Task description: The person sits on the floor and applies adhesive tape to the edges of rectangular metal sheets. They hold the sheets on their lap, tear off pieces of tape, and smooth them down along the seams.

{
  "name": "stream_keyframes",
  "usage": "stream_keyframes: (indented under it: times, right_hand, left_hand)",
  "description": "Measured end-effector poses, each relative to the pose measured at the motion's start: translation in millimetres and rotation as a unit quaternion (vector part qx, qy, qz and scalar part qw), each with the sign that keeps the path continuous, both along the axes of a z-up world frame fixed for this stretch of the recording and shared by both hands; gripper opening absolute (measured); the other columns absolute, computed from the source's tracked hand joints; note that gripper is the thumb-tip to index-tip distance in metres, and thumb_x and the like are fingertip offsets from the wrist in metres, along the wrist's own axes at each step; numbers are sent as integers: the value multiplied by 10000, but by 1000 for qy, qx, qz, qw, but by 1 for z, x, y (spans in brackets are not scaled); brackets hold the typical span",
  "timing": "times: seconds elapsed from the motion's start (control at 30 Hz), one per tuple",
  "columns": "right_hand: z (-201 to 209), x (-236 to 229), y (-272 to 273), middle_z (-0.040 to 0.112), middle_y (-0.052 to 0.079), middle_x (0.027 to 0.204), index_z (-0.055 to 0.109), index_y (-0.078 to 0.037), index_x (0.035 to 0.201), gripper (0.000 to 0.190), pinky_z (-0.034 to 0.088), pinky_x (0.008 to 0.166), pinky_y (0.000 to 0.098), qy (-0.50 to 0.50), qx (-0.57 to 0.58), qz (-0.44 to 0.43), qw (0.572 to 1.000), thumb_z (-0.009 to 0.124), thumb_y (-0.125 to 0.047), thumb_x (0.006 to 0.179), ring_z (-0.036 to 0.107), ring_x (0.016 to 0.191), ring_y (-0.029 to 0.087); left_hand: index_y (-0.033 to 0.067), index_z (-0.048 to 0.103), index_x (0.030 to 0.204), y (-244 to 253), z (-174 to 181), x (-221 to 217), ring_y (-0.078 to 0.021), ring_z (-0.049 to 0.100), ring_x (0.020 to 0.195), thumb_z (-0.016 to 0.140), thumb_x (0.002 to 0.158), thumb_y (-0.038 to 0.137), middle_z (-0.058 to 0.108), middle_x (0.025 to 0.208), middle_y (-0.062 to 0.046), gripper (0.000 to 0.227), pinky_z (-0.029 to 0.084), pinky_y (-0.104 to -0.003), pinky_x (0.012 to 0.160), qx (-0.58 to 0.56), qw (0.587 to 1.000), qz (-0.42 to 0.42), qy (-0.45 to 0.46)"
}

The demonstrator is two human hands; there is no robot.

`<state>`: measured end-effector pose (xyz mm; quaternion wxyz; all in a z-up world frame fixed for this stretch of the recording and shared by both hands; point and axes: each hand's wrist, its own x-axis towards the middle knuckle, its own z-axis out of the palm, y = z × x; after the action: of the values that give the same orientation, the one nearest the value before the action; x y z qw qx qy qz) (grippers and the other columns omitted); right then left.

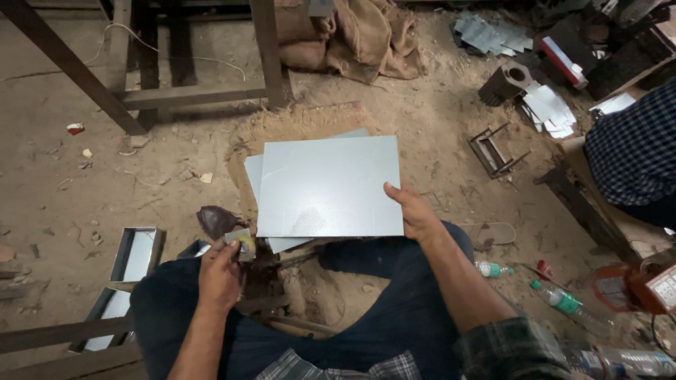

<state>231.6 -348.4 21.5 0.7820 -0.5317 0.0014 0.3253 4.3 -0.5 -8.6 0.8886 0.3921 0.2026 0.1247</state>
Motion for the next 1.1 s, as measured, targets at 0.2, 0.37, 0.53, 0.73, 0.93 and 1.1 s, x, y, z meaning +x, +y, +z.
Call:
stream_keyframes:
  times: [0.2, 0.37, 0.53, 0.73, 0.93, 1.1]
  right_hand:
    - [7, 5, -13, 644, 243, 1282, 486, 45, 1418, 578, 572, 907, 519, -9, 43, -84, 996, 552, -350, 1000, 663, 1124, 387]
    - [19, 2, -32, 590, 328, 1396, 439, 67, 1544, 538, 560, 827, 646, -102, 462, 119, 873, 526, -328, 1189, 623, 1145, 531]
    - [28, -21, -65, 579, 132, 1468, 448, -50, 1521, 583, 454, 1161, 520, -132, 295, -343, 882, 534, -407, 1068, 550, 1353, 348]
    - [1, -51, -184, 585, 172, 1420, 470, -39, 1453, 554, 499, 1076, 530, -105, 239, -478, 838, 530, -381, 1021, 580, 1280, 383]
    - [-51, -97, -294, 626, 136, 1279, 523, -67, 1349, 421, 551, 932, 483, 19, -116, -648, 752, 559, -286, 991, 628, 1134, 329]
    - [-103, -151, -351, 639, 116, 1228, 549, -80, 1319, 387, 545, 877, 448, 93, -329, -685, 643, 573, -276, 985, 640, 1075, 296]
  left_hand:
    - [-41, 640, 1269, 3, -20, 3, -184, 682, 1027, 530, 999, 48, 718, 1203, -132, 306, 514, -310, 912, -8, 1000, -5, -25]
    - [-8, 641, 1226, 14, -64, -2, -177, 682, 904, 529, 988, 62, 704, 1083, -101, 272, 525, -288, 782, 29, 999, 2, -25]
    - [-18, 626, 1255, 28, -87, -18, -235, 677, 745, 505, 1138, 57, 683, 956, -133, 184, 552, -342, 604, -168, 960, -92, -204]
    - [-57, 604, 1219, 40, -83, -18, -206, 640, 858, 601, 1174, 96, 682, 1027, -129, 160, 509, -342, 791, 90, 996, 8, 4]
    - [-87, 579, 1188, 33, -52, -29, -219, 630, 996, 644, 1193, 86, 678, 1143, -149, 185, 530, -360, 970, 104, 990, -37, -87]
    - [-48, 601, 1281, 17, -22, -18, -229, 652, 1062, 654, 1138, 78, 665, 1202, -133, 197, 527, -363, 949, 47, 997, 14, -52]
